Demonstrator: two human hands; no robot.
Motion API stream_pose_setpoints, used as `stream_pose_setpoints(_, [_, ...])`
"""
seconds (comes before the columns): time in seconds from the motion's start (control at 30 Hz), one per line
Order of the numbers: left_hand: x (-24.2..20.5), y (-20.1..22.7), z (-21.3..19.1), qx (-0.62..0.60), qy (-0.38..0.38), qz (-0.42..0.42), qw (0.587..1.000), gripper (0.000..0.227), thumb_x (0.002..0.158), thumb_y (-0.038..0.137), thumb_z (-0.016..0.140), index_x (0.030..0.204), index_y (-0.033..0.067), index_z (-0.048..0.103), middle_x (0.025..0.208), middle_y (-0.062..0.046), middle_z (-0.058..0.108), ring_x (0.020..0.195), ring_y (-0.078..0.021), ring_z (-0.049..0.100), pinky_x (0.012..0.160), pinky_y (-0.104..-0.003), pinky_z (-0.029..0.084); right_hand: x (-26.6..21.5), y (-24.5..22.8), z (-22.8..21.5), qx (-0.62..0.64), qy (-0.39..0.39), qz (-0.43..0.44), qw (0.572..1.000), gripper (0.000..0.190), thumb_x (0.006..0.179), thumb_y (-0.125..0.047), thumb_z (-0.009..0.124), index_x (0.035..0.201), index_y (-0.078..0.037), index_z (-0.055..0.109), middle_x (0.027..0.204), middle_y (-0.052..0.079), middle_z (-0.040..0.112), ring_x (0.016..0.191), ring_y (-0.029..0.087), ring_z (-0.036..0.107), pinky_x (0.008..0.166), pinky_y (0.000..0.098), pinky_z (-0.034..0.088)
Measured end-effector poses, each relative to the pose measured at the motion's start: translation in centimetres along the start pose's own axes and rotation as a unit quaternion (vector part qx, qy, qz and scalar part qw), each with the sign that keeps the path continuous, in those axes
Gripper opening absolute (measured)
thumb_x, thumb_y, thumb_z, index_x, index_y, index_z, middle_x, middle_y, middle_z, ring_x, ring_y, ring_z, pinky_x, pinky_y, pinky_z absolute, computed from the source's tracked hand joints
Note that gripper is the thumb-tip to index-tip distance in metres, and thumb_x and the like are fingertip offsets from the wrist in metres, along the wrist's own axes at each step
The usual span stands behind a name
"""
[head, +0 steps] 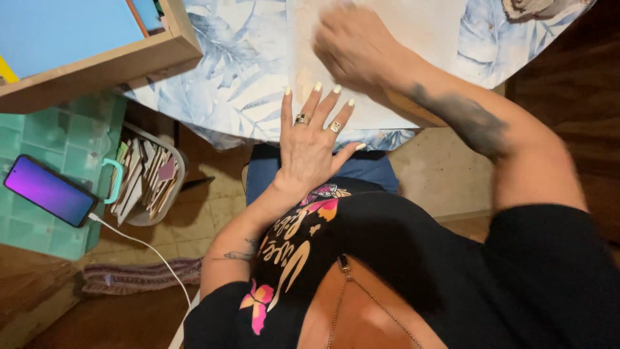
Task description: A person is meticulously picking up and positioning small pieces of white yarn onto a paper template as part of a craft project.
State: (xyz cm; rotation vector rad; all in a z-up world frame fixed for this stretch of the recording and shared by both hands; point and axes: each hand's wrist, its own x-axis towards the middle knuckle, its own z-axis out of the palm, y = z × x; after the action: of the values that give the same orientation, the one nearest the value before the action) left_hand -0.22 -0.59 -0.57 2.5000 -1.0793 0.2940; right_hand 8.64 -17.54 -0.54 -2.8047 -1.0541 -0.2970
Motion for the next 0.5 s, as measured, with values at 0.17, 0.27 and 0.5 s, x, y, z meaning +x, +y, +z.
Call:
stream_pose_setpoints(0.17, [-0.1,-0.3,-0.1,0.006,0.004,0.016,1.0,0.053,0.075,0.051,0.062,0.114,0.016,0.055,0.12,-0.009,0.049,0.115,-0.0296,0.042,0.097,-0.053,0.021,-9.8,-0.4,-4.5,-0.008,-0.166,0.004,0.986,0.014,0.085,-0.013,0.046,0.072,-0.009,0.048,0.066,0.004,0.048,0.056,0.018,0.046,0.046,0.0261,0.04])
stream_pose_setpoints(0.27, [0.1,-0.5,0.0,0.015,0.0,0.029,0.999,0.055,0.075,0.052,0.062,0.116,0.0169,0.054,0.121,-0.009,0.049,0.115,-0.0295,0.041,0.098,-0.052,0.02,-11.7,-0.3,-6.3,-0.045,-0.223,0.066,0.972,0.02,0.085,-0.013,0.045,0.066,-0.01,0.05,0.064,0.003,0.051,0.055,0.018,0.051,0.038,0.0256,0.041])
stream_pose_setpoints(0.5, [0.0,-0.3,0.1,0.034,-0.019,0.02,0.999,0.055,0.075,0.053,0.058,0.117,0.0181,0.054,0.123,-0.008,0.048,0.117,-0.0281,0.041,0.099,-0.052,0.018,-3.7,-1.3,-1.2,0.056,-0.128,0.017,0.99,0.014,0.086,-0.013,0.04,0.074,-0.009,0.046,0.067,0.004,0.046,0.056,0.018,0.041,0.048,0.0282,0.036])
